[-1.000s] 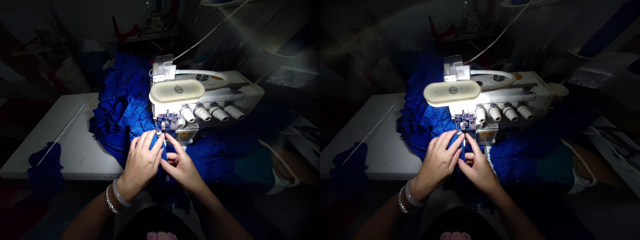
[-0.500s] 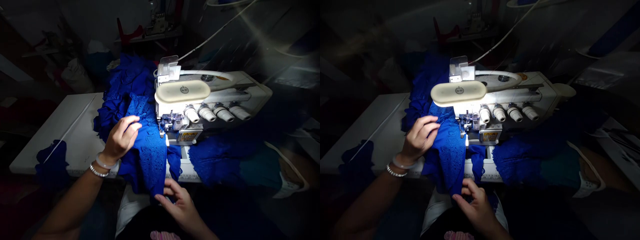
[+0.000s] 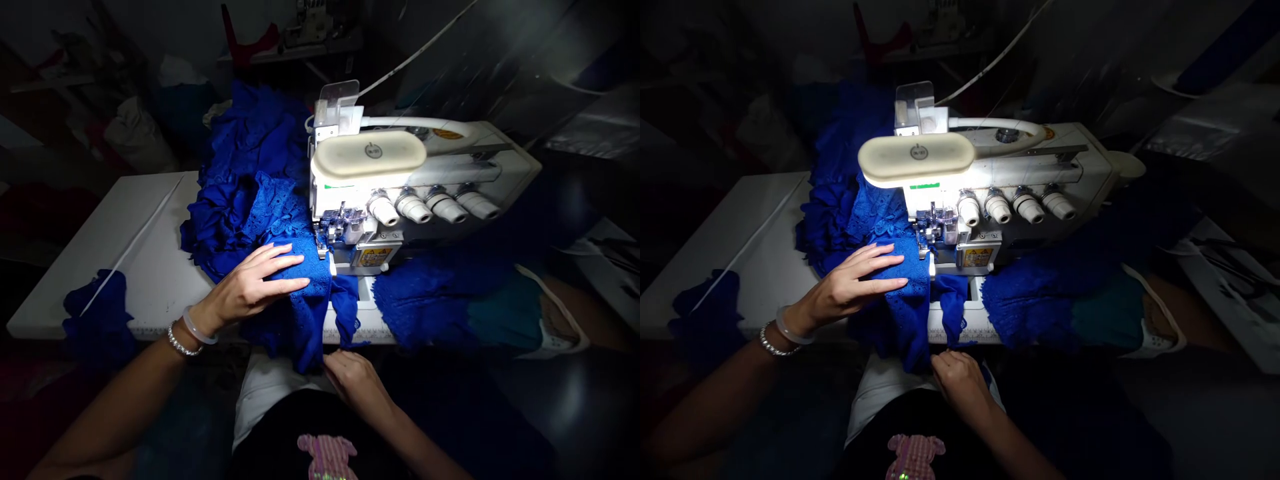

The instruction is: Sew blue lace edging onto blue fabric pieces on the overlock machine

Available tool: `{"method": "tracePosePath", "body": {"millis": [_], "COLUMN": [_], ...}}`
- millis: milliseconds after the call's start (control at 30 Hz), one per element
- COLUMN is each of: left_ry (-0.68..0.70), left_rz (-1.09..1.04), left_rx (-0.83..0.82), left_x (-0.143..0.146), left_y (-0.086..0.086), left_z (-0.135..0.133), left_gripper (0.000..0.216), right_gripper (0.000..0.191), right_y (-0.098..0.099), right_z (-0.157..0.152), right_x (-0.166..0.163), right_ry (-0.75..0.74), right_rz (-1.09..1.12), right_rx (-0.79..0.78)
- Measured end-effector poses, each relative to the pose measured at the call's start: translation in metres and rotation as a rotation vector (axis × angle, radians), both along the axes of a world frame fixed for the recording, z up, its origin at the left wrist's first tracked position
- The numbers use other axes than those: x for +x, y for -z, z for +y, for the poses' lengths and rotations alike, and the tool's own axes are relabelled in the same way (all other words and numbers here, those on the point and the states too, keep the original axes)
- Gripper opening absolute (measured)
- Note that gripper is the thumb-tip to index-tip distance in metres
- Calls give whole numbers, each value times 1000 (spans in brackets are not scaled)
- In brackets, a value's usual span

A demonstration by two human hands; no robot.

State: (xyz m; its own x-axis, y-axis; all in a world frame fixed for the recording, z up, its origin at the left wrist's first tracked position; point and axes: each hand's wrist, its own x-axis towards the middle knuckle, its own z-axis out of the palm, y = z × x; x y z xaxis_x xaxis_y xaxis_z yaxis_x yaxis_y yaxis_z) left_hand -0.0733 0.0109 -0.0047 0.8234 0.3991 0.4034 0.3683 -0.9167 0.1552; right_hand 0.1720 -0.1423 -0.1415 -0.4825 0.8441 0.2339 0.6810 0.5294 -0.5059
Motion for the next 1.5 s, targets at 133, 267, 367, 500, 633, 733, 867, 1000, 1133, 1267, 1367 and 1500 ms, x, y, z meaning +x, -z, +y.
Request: {"method": "tracePosePath", "body": {"millis": [133, 267, 367, 500, 633, 733, 867, 1000, 1133, 1267, 1367, 1500], "left_ry": [-19, -57, -180, -192, -115, -84, -111, -96, -162, -193, -77, -24], "left_rz": [-94, -226, -179, -186, -161, -149, -109, -136, -99, -97, -154, -246], "left_rx": [43, 118, 222, 204, 66, 57, 73, 113, 115, 288, 295, 204], "left_x": [7, 26, 39, 43, 34, 27, 26, 25, 25, 34, 44, 53], "left_y": [1, 12, 16, 18, 21, 21, 19, 20, 20, 19, 15, 10], "left_z": [-7, -11, -14, -17, -12, -5, 0, -1, -3, -11, -25, -44], "left_gripper": [19, 18, 34, 35, 41, 39, 46, 39, 40, 33, 29, 25], "right_gripper": [20, 14, 20, 26, 38, 43, 44, 44, 49, 50, 52, 47], "right_y": [-23, -59, -77, -87, -88, -88, -88, -90, -90, -89, -90, -92], "right_z": [3, 35, 65, 77, 67, 65, 67, 67, 67, 68, 67, 65], "right_x": [7, 5, -6, -21, -25, -24, -25, -26, -26, -27, -26, -23], "right_ry": [20, 360, 409, 136, 85, 88, 88, 113, 128, 130, 132, 143], "right_rz": [83, 586, 1046, 1365, 1445, 1409, 1401, 1413, 1395, 1388, 1381, 1305], "right_rx": [-28, -93, -483, -950, -1031, -1036, -1046, -1035, -1046, -1017, -994, -959]}}
